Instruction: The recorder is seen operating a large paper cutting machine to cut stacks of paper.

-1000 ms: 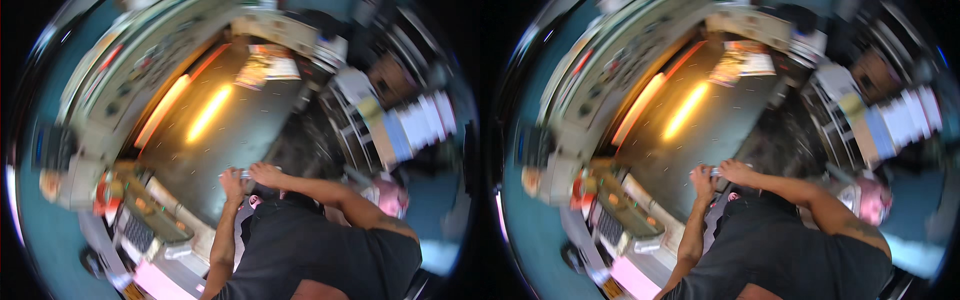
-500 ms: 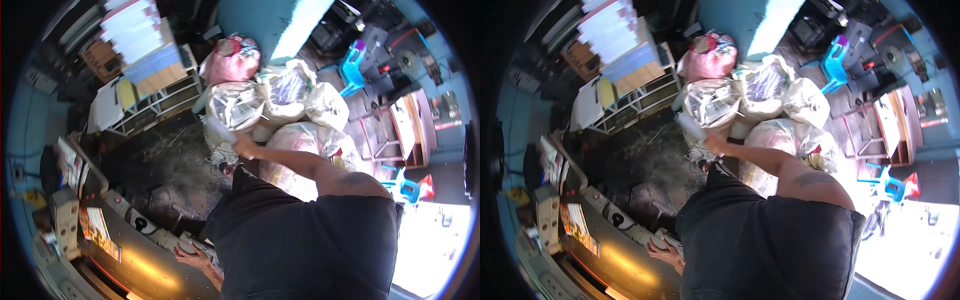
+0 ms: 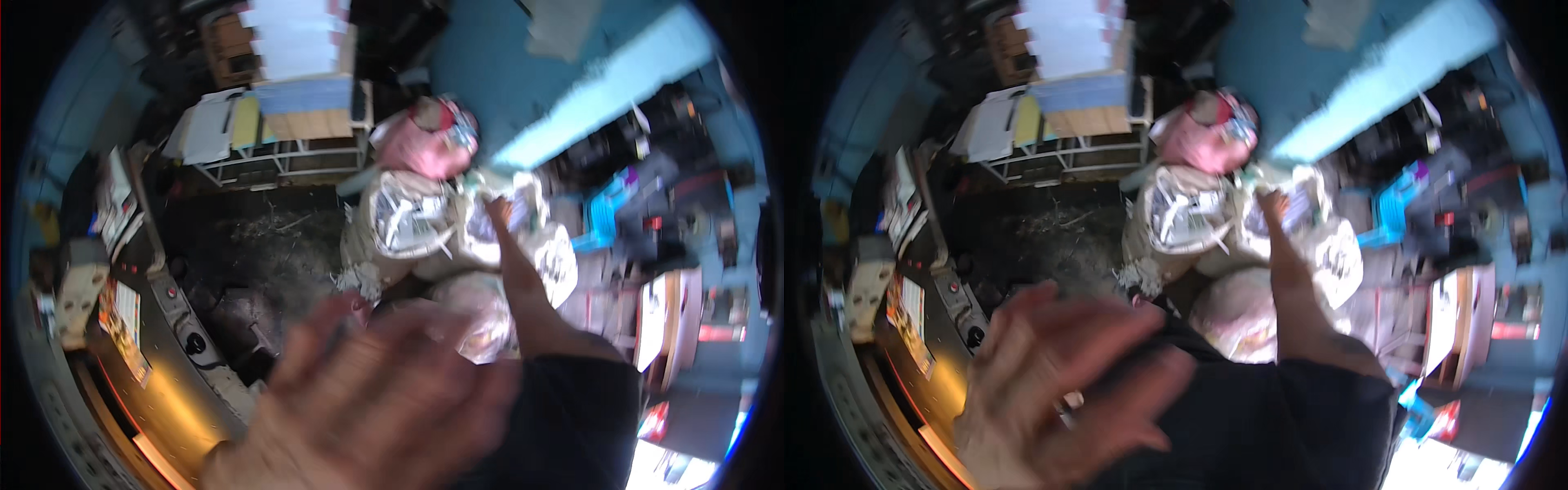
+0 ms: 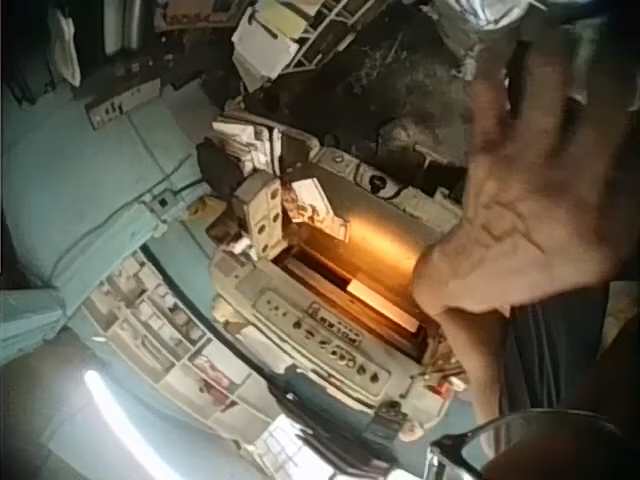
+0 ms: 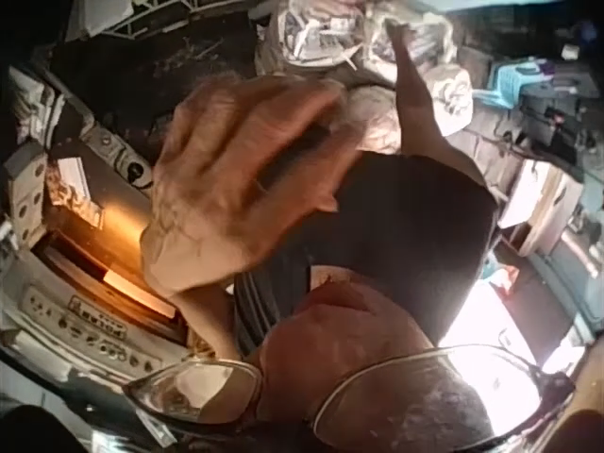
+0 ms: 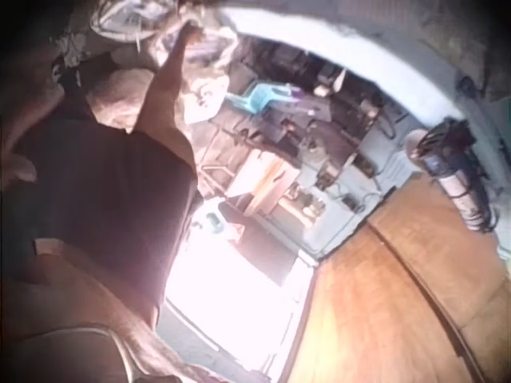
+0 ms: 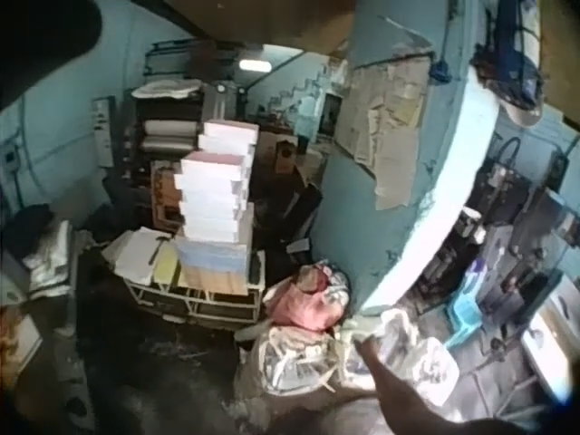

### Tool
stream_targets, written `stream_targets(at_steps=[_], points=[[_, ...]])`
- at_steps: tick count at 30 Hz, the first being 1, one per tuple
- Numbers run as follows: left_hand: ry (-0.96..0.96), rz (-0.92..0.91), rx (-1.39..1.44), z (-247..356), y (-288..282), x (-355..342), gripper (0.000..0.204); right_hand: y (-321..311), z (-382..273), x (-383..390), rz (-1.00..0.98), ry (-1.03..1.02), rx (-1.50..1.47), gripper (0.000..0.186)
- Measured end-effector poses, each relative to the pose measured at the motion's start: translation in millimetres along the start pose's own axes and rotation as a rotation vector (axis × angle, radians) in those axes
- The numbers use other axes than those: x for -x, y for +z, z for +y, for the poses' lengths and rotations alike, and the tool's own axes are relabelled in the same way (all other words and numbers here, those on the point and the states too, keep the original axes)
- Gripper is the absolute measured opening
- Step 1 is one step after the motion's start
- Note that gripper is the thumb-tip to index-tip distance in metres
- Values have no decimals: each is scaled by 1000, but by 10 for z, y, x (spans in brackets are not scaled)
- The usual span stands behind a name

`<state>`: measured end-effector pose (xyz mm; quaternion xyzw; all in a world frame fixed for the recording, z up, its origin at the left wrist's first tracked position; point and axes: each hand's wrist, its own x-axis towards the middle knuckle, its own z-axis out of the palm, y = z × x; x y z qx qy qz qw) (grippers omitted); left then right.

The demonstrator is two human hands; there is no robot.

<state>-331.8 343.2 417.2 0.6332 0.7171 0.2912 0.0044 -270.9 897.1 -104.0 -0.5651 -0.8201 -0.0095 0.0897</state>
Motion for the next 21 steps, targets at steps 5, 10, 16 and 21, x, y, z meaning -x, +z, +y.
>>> stream_targets(at_steps=[5, 10, 16, 21], points=[[69, 170, -201, 194, -409, -124, 34, 627, -1687, 1705, -522, -584, -256, 50], [-171, 351, -326, 386, -409, 588, 29, -377, -2940, 4265, -885, -1470, -678, 41], [-575, 688, -573, 739, -286, 1766, 23, -1618, -3690, 5775, -1051, -2210, -746, 32], [-1309, 1029, -760, 1136, 353, 2952, 19, -1878, -4305, 6321, -930, -2177, -936, 27]])
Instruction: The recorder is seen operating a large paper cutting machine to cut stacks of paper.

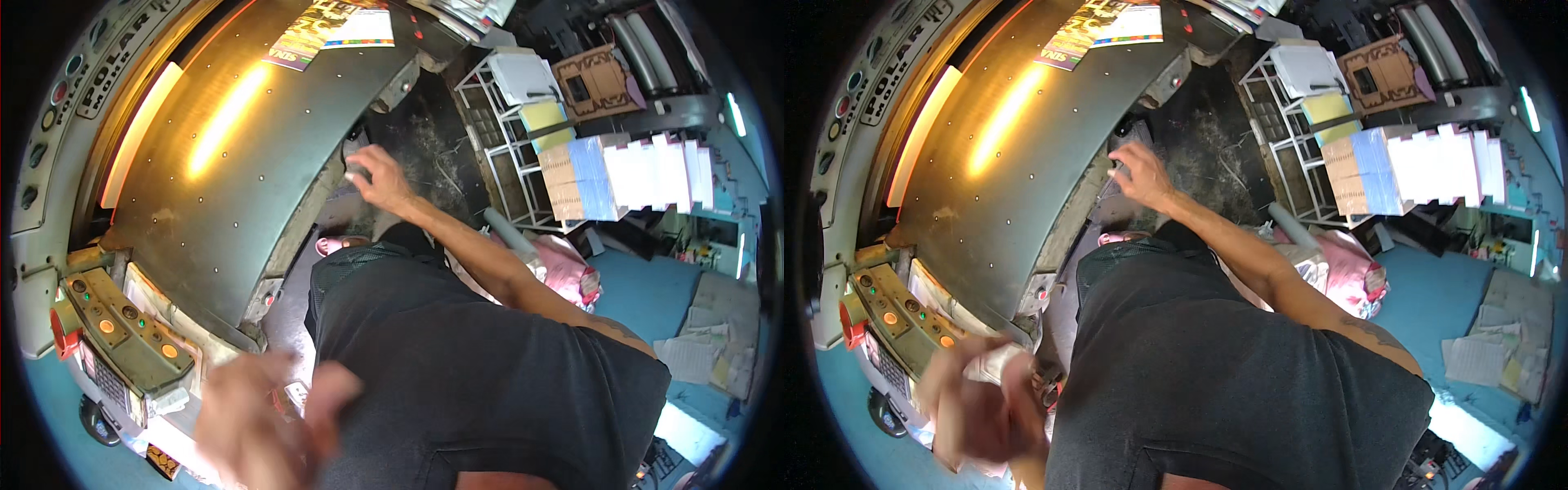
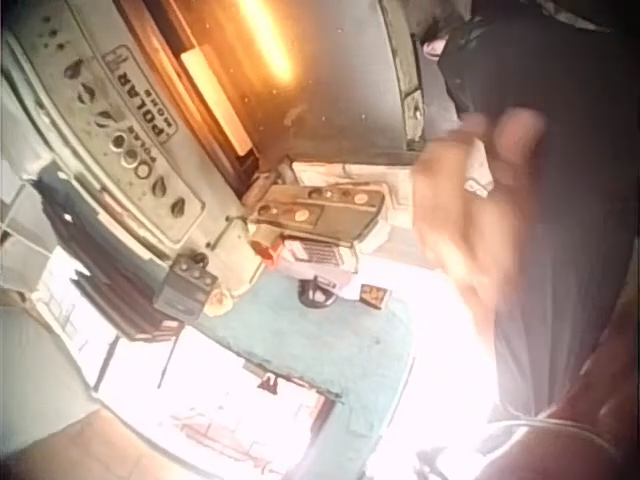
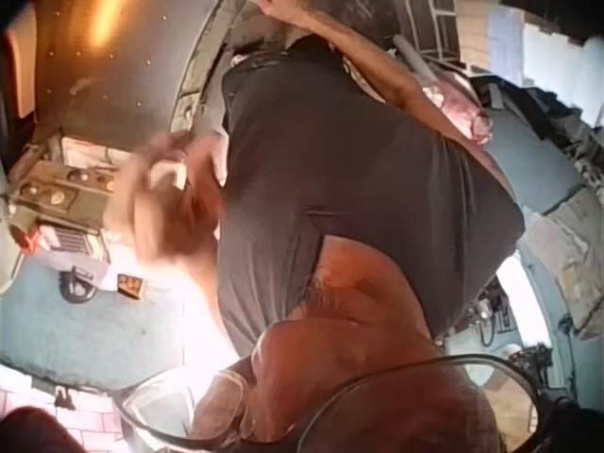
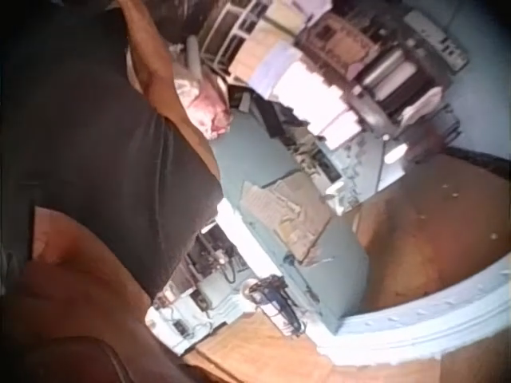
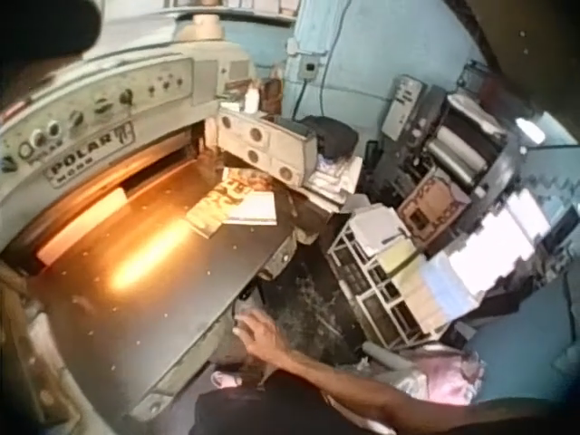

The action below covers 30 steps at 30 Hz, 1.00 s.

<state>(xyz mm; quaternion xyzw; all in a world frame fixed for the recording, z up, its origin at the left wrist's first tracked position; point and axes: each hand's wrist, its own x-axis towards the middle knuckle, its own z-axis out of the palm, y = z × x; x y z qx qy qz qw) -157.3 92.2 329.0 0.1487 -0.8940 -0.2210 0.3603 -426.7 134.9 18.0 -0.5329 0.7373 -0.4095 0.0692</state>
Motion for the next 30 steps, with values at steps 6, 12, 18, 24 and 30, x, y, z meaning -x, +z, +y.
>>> stream_targets(at_steps=[6, 12, 18, 24, 30], points=[[-870, -526, -429, -1392, 747, 2915, 19, 123, 196, -1007, 242, 159, -84, 25], [-1374, -1421, -123, -971, 1962, 5617, 28, 571, -76, -1541, 142, 150, -160, 19], [-1408, -1216, 172, -855, 1679, 4696, 29, 954, -473, -1795, -112, -123, -144, 18], [-1289, 421, 505, -1544, 199, 2528, 28, 1380, -577, -2556, -227, -173, -164, 33], [-1052, 728, 360, -3949, -140, 577, 63, 2183, -371, -3942, -257, 331, -143, 85]])
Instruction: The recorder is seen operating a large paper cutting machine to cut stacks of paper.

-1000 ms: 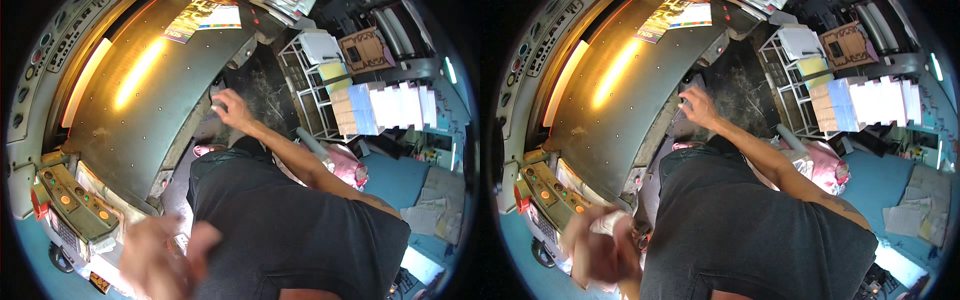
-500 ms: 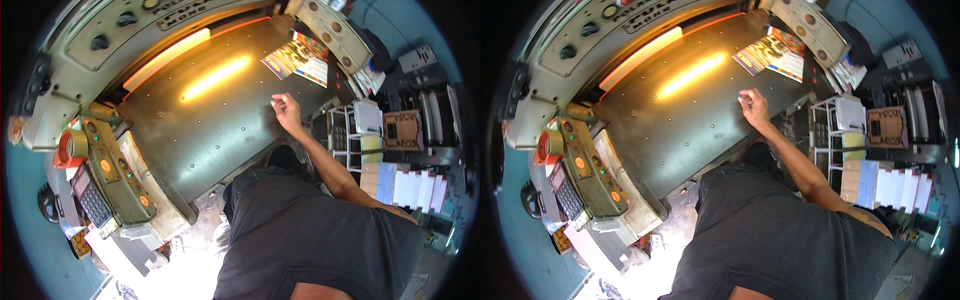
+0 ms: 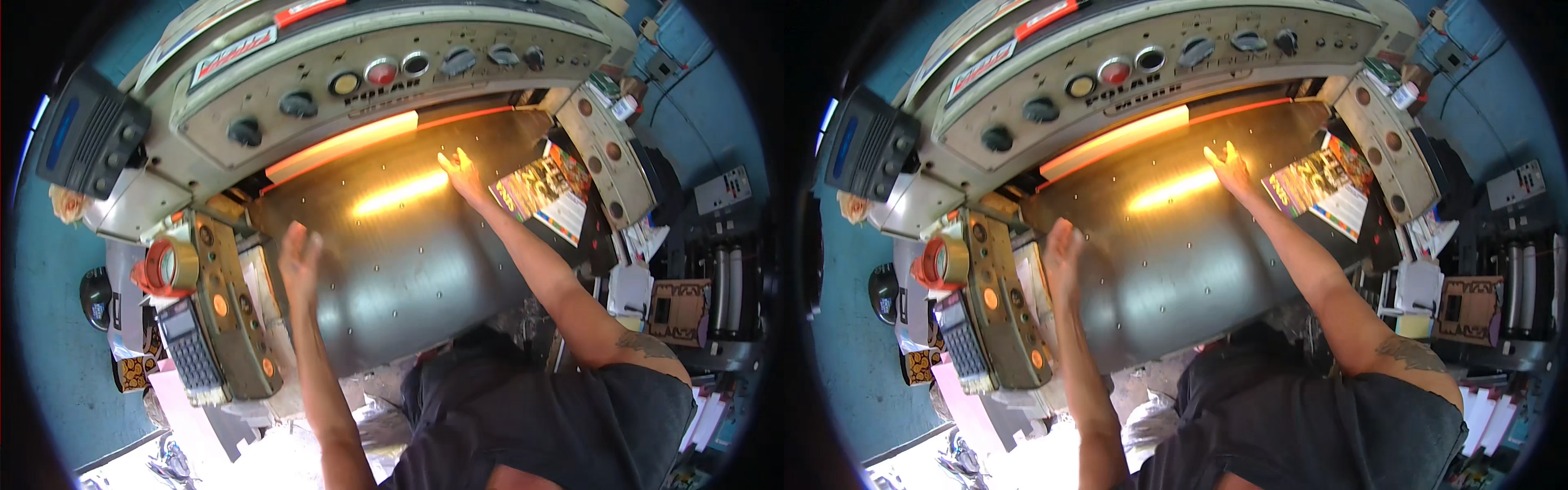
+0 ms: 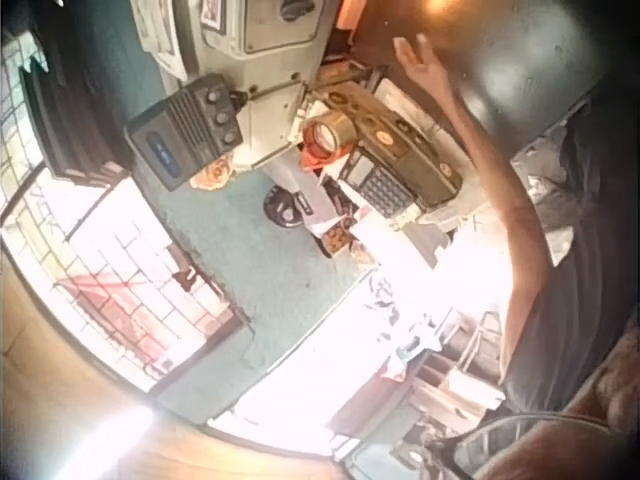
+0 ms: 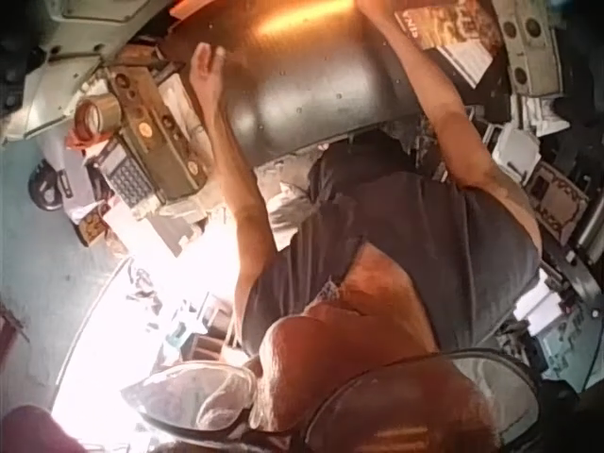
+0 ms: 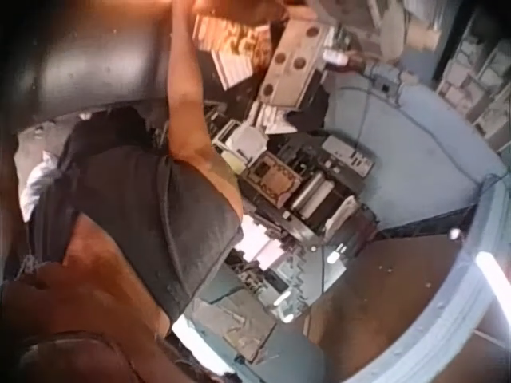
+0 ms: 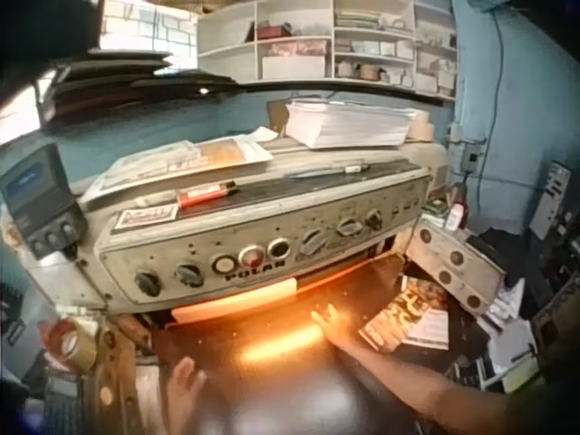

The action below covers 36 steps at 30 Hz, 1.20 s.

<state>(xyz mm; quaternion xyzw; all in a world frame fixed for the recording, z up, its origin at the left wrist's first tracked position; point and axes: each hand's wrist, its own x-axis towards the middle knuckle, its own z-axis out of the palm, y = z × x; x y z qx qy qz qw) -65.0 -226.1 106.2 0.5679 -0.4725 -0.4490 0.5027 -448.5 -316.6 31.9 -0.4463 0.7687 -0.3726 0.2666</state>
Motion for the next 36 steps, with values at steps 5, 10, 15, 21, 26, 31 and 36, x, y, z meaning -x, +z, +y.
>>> stream_targets(at_steps=[5, 10, 15, 21, 26, 31, 36], points=[[-7, 474, -386, -606, 202, -2090, 63, 599, -149, -1218, -17, 34, -127, 88], [-166, 516, -435, -871, 230, -2734, 60, 1047, -127, -1789, -151, -6, -174, 77], [-211, 534, -317, -878, 320, -2770, 59, 1093, -142, -1791, -118, 20, -219, 69], [-249, 531, -163, -884, 376, -2493, 58, 869, -235, -1634, -68, 25, -262, 59], [-403, 422, -159, -682, 428, -1794, 57, 526, -183, -1322, -42, -30, -268, 53], [-596, 349, 179, -574, 349, -785, 36, 36, 107, -786, -190, -52, -423, 45], [-878, 75, 280, -631, 118, 141, 40, -352, 566, -280, -281, -11, -299, 43]])
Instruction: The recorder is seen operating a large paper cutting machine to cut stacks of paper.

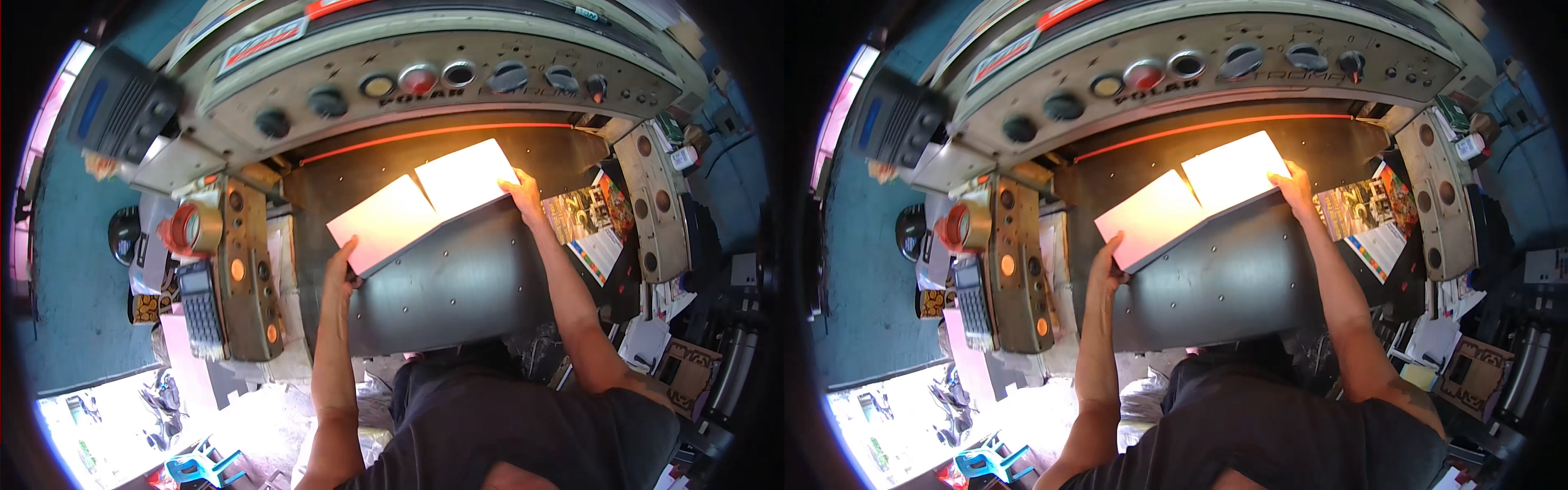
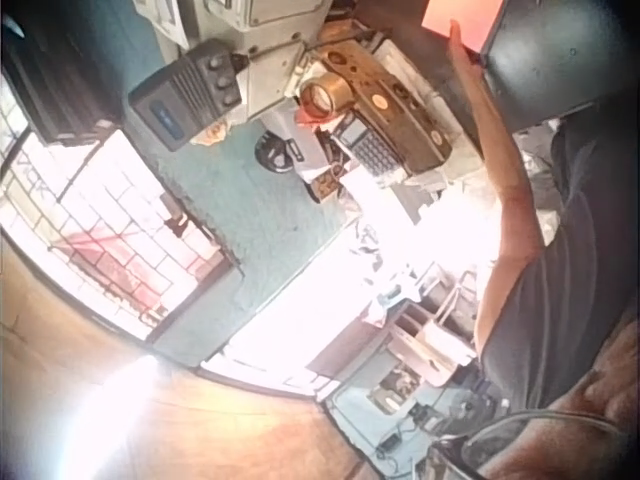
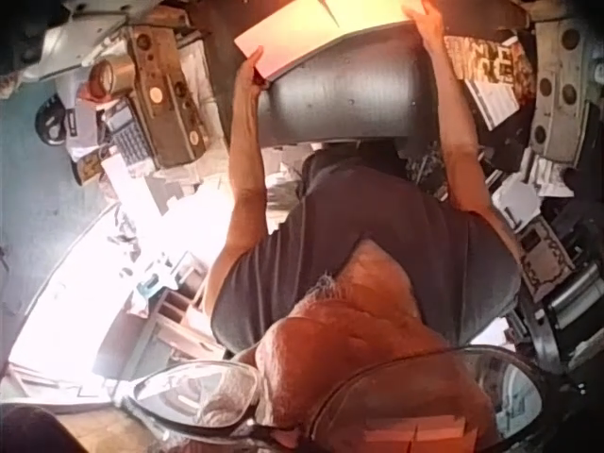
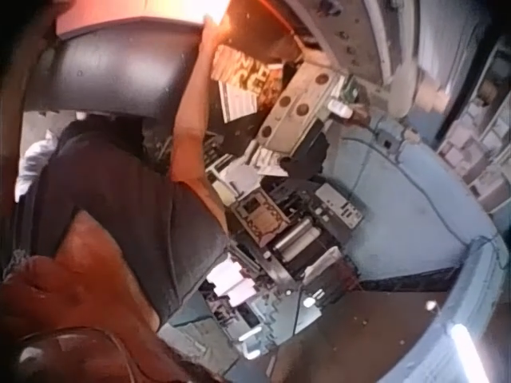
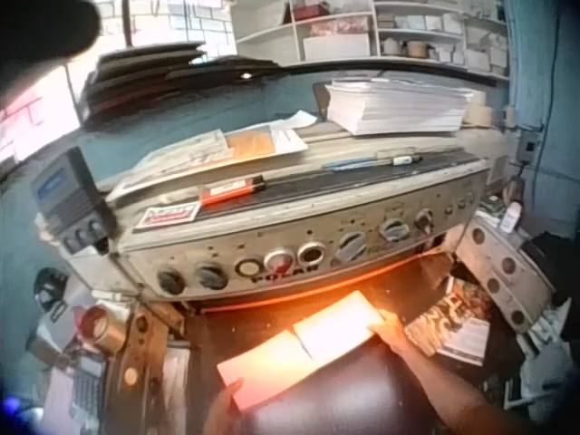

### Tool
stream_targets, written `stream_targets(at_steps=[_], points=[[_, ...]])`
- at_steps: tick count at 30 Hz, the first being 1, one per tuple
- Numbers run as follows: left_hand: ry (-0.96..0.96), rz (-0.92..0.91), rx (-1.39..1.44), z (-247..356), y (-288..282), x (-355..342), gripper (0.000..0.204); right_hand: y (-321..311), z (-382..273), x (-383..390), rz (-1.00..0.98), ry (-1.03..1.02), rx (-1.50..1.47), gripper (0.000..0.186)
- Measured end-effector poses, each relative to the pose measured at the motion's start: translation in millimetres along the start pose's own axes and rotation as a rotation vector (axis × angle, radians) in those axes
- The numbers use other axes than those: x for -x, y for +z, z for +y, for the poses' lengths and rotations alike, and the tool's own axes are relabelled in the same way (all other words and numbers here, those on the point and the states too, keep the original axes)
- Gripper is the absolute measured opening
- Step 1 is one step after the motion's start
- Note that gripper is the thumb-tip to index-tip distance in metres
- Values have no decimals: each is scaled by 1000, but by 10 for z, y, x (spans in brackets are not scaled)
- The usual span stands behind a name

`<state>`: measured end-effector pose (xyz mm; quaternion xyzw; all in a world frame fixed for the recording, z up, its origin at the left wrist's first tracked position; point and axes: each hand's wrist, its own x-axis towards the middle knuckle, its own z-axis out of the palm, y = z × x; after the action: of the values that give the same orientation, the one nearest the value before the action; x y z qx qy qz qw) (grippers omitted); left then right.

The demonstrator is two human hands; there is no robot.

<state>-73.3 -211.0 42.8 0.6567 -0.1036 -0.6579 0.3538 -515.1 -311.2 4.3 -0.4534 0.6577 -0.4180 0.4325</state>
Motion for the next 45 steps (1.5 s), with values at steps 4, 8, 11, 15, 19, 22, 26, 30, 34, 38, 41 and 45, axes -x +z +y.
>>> stream_targets(at_steps=[4, 8, 11, 15, 19, 22, 26, 30, 34, 38, 41, 45], points=[[192, -116, 256, -739, -76, 356, 46, 116, 268, 562, 297, -227, -15, 36], [164, -52, 314, -1366, -338, 784, 31, 401, 510, 2102, 509, 4, 202, 46], [170, -98, 312, -1692, -787, 1132, 29, 879, 619, 3378, 364, 168, 32, 41], [139, -256, 317, -2081, -1384, 1579, 50, 1053, 598, 4101, 84, 738, -320, 82], [129, -393, 200, -2250, -1661, 1825, 46, 1059, 583, 4145, -470, 738, -999, 74], [193, -436, -9, -2206, -1642, 1887, 48, 1076, 544, 4240, -442, 502, -740, 60], [-4, -508, -45, -1973, -1328, 1832, 54, 838, 468, 4438, -255, 355, -507, 58], [39, -648, -218, -1944, -603, 1887, 54, 143, 583, 4665, -215, 288, -711, 71], [45, -820, -415, -2322, 493, 2085, 52, -754, 988, 5056, 56, 297, -723, 52], [-30, -935, -532, -3161, 1731, 2208, 49, -1831, 1634, 5497, 303, 293, -693, 62], [-160, -962, -645, -4012, 2787, 2148, 43, -2834, 2304, 5736, 471, 371, -727, 36], [-299, -1001, -686, -5396, 4280, 2047, 41, -4378, 3325, 5764, 611, 353, -916, 37]])
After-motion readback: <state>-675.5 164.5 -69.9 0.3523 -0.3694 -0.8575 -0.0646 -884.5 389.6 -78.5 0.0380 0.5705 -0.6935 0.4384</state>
